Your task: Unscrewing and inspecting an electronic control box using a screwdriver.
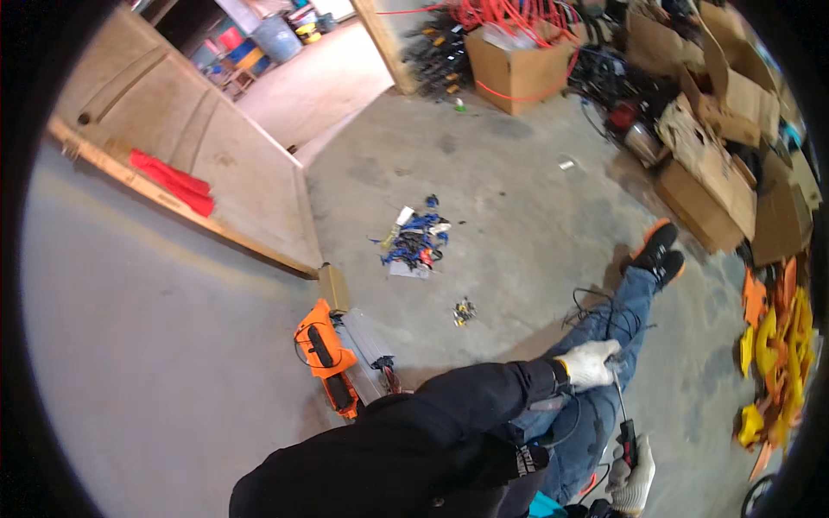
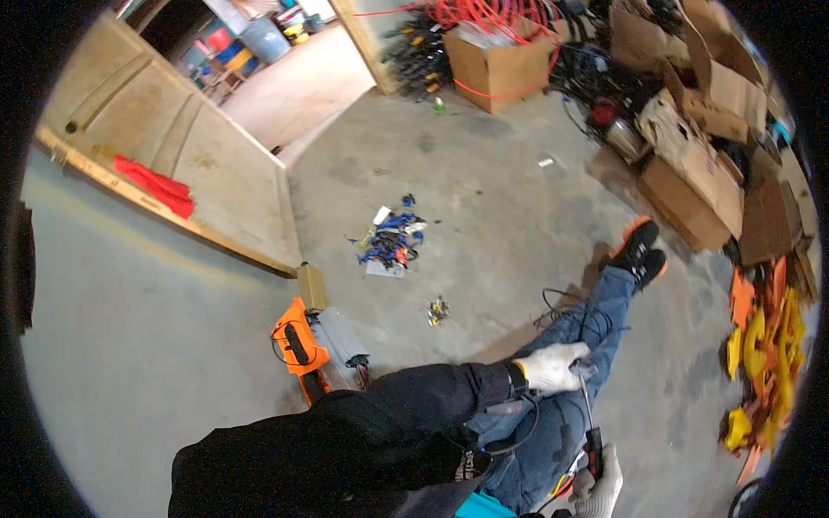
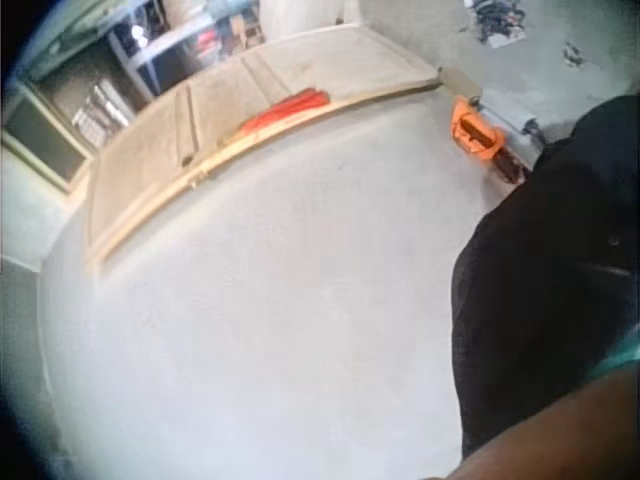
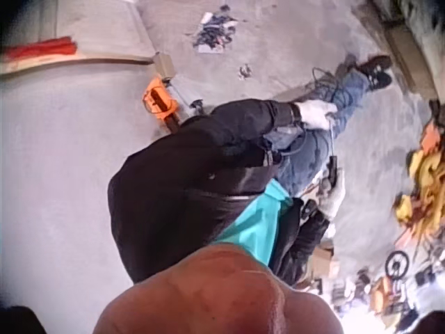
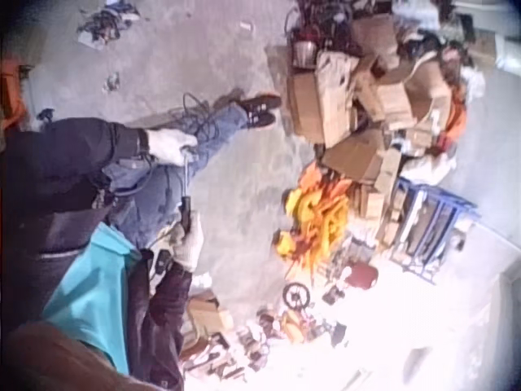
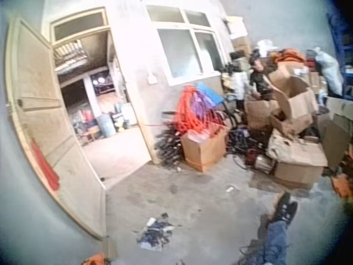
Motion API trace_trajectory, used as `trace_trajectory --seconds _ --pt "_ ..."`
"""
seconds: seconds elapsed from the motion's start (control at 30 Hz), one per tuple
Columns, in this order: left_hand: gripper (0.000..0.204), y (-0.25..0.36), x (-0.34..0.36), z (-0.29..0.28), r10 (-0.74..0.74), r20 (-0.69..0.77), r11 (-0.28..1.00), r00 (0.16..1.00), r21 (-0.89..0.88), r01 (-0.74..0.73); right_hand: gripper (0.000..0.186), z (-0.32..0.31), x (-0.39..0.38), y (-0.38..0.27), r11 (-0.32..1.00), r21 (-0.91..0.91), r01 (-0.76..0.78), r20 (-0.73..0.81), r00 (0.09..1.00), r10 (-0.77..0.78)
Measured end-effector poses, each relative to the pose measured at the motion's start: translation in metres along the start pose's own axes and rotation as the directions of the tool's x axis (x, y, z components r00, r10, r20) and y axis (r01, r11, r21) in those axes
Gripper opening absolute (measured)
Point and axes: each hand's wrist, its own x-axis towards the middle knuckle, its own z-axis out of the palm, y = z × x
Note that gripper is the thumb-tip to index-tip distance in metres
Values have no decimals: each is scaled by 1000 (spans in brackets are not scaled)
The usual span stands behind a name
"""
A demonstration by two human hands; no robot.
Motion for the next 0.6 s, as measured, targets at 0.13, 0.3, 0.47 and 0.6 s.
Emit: trace_trajectory --seconds 0.13,0.3,0.47,0.6 --pt "64 -26 -8 5 76 -181 997 980 26 -72 31 48 0 -17 829 -539 148 -95 968 -234" --pt "59 -26 1 6 -2 -62 999 998 42 4 31 54 3 -12 -239 -848 472 467 456 -757" --pt "43 -37 10 11 77 -174 997 982 14 -76 27 40 11 -5 707 -621 339 -141 839 -526" --pt "42 -39 10 -7 68 -112 998 991 -9 -69 55 56 22 -4 953 147 263 -311 927 -208"
